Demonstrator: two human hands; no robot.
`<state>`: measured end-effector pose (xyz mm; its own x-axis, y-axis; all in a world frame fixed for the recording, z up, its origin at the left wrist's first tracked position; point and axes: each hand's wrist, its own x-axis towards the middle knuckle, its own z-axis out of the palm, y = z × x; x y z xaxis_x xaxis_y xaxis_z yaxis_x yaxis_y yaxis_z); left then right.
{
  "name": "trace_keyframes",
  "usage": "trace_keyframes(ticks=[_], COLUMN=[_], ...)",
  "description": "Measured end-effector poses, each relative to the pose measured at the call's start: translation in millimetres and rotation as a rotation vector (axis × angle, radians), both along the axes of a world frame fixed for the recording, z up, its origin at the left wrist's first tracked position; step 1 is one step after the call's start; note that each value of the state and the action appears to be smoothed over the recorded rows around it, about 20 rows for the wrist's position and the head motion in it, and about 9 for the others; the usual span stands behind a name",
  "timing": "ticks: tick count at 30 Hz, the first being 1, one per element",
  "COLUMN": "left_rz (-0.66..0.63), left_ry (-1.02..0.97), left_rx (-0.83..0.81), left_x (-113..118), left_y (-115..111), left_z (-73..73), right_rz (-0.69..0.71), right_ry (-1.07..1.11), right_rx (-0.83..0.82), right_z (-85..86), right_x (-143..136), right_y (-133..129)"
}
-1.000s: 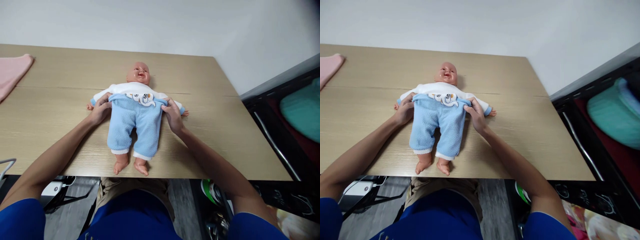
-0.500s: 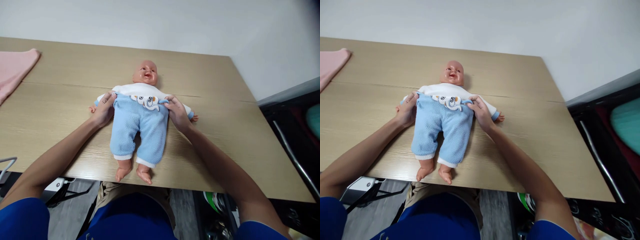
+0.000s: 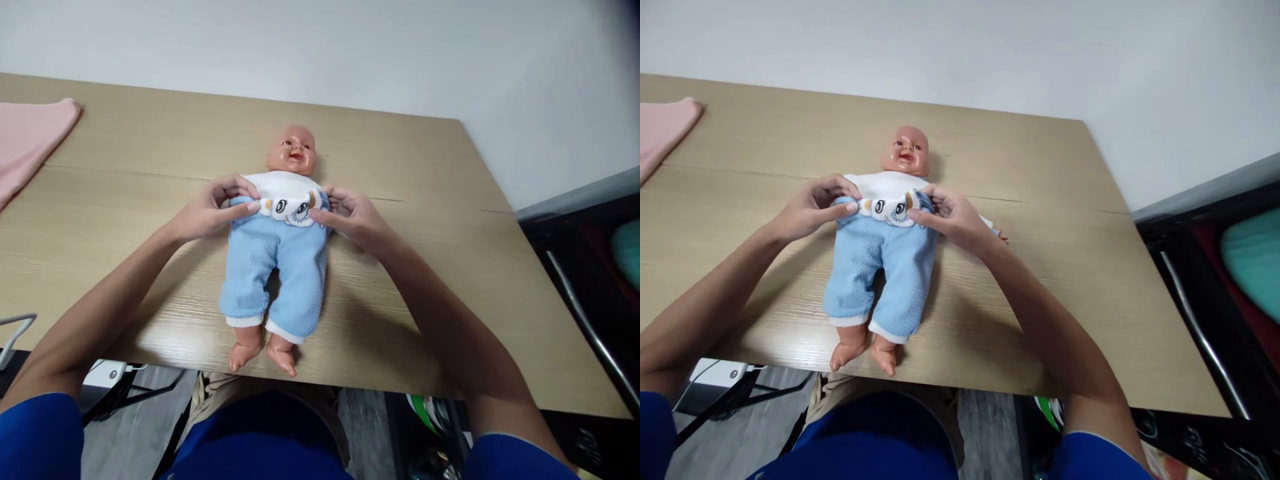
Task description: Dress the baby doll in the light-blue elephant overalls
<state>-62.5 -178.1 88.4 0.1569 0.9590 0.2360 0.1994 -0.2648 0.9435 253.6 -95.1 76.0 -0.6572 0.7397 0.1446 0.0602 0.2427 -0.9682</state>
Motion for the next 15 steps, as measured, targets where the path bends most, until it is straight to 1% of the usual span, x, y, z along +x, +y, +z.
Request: trace_keyframes(ticks=[1, 3, 5, 8, 10, 12, 14, 15], left_rz=[-0.017, -0.002, 0.059, 0.162, 0.222, 0.264, 0.272, 0.268], left_ry=[-0.019, -0.083, -0.155, -0.218, -0.201, -0.122, -0.025, 0.003], left_rx=[0.005, 0.043, 0.097, 0.13, 0.106, 0.081, 0.073, 0.077], left_x=[-0.5, -3.1, -7.1, -12.4, -14.2, -14.4, -12.5, -10.4], left_y=[3.9, 13.8, 24.3, 34.1, 34.3, 30.9, 26.5, 24.3], left_z=[2.6, 0.4, -10.1, -31.1, -41.6, -46.5, -47.6, -47.7], right_rz=[0.011, 0.001, -0.035, -0.118, -0.186, -0.267, -0.355, -0.396], right_ry=[0.058, 0.146, 0.171, 0.121, 0.064, 0.007, -0.038, -0.05], right_rx=[-0.029, -0.038, -0.011, 0.047, 0.09, 0.129, 0.19, 0.24], right_z=[-0.8, -6.7, -16.2, -32.6, -41.8, -46.4, -43.8, -39.2], right_x=[-3.3, -9.6, -13.9, -14.0, -11.0, -7.7, -6.3, -7.0], right_y=[2.9, 9.1, 15.6, 24.8, 28.6, 28.6, 24.1, 20.6])
